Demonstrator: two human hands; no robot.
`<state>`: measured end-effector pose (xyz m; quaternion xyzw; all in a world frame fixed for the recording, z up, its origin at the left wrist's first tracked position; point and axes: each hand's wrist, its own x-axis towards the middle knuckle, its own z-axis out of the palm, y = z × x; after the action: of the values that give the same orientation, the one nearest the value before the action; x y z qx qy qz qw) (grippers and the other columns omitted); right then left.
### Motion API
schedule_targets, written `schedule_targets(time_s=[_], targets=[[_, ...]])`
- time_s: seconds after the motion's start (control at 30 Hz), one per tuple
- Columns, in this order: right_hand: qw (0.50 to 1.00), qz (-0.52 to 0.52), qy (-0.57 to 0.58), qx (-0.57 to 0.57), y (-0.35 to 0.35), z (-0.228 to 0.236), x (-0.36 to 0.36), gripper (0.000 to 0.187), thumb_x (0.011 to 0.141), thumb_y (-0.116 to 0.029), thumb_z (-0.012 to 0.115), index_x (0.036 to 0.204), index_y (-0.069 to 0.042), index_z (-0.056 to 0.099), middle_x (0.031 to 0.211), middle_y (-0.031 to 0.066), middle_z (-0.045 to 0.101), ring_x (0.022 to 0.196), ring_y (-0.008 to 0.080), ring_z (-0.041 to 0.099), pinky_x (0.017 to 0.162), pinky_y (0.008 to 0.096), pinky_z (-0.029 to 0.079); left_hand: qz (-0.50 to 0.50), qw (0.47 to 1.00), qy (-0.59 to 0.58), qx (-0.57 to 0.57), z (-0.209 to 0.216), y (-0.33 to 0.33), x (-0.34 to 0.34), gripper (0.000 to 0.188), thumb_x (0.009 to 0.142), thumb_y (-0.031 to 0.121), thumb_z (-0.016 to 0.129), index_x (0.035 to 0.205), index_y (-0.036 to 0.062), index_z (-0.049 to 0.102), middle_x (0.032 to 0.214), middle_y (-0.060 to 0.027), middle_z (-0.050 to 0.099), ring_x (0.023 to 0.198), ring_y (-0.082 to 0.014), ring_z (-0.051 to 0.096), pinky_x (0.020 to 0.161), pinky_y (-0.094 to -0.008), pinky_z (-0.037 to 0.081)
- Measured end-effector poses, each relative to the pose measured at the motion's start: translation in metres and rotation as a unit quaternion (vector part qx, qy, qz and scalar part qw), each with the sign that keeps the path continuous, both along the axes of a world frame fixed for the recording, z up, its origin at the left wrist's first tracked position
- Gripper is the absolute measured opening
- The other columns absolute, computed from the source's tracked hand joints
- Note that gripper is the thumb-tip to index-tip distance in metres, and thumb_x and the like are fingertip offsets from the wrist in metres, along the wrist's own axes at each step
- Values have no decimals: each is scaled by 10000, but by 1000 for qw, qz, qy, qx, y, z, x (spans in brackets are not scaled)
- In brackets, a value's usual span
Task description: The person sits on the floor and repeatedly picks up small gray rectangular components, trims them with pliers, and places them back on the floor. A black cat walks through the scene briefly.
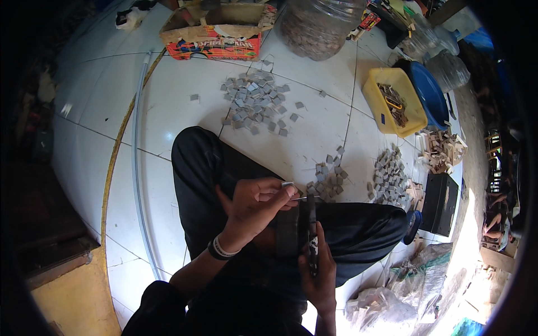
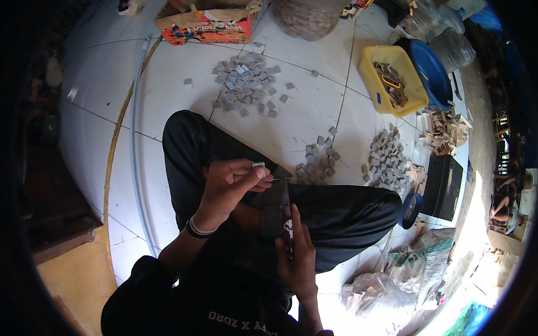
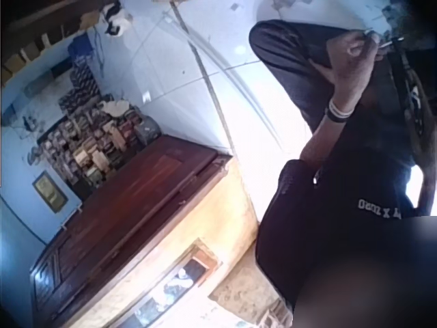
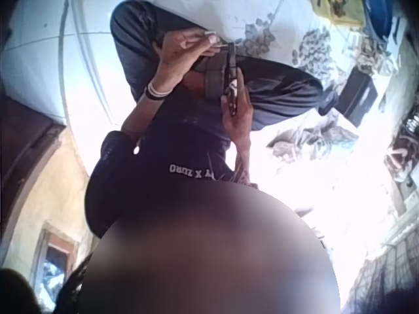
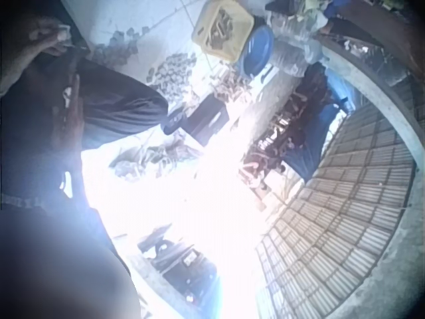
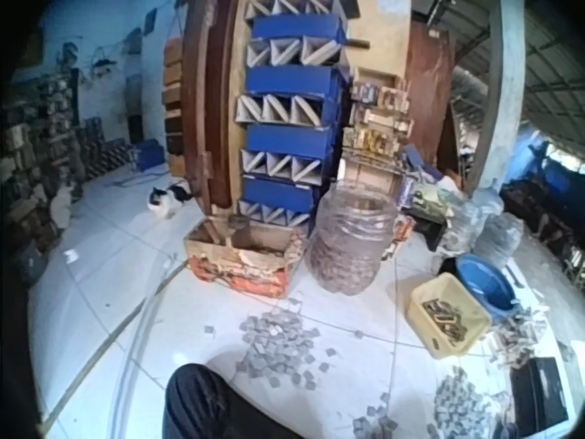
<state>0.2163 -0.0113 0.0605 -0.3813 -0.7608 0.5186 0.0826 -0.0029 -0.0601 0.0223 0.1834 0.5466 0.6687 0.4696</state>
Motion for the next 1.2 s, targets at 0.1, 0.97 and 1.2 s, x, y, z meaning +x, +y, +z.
schedule_targets(time_s=[0.1, 0.97, 1.2], targets=[[999, 14, 15, 43, 5, -1, -1, 712, 986, -18, 609, 1645, 28, 345, 1047, 136, 632, 885, 198, 614, 823, 328, 520, -9, 1000, -4, 3, 0, 1, -2, 273, 1054, 175, 702, 1156, -77, 727, 1067, -188, 784, 1003, -261, 788, 905, -369, 654], [886, -8, 192, -422, 6, -4, 15, 425, 1059, -75, 592, 1449, 41, 471, 1208, 163, 644, 1044, 234, 665, 871, 384, 555, -33, 977, -208, 31, -9, 6, -7, 307, 1052, 171, 708, 1299, -7, 678, 1159, -106, 739, 1044, -181, 740, 929, -358, 637], [944, 4, 53, -326, 16, -9, 22, 620, 1081, -48, 546, 1639, 11, 283, 1473, 228, 575, 1358, 325, 599, 1067, 432, 532, 11, 993, 5, 119, -22, 7, -14, 239, 1059, 106, 675, 1223, -67, 694, 1146, -147, 735, 1072, -222, 743, 970, -409, 647]])
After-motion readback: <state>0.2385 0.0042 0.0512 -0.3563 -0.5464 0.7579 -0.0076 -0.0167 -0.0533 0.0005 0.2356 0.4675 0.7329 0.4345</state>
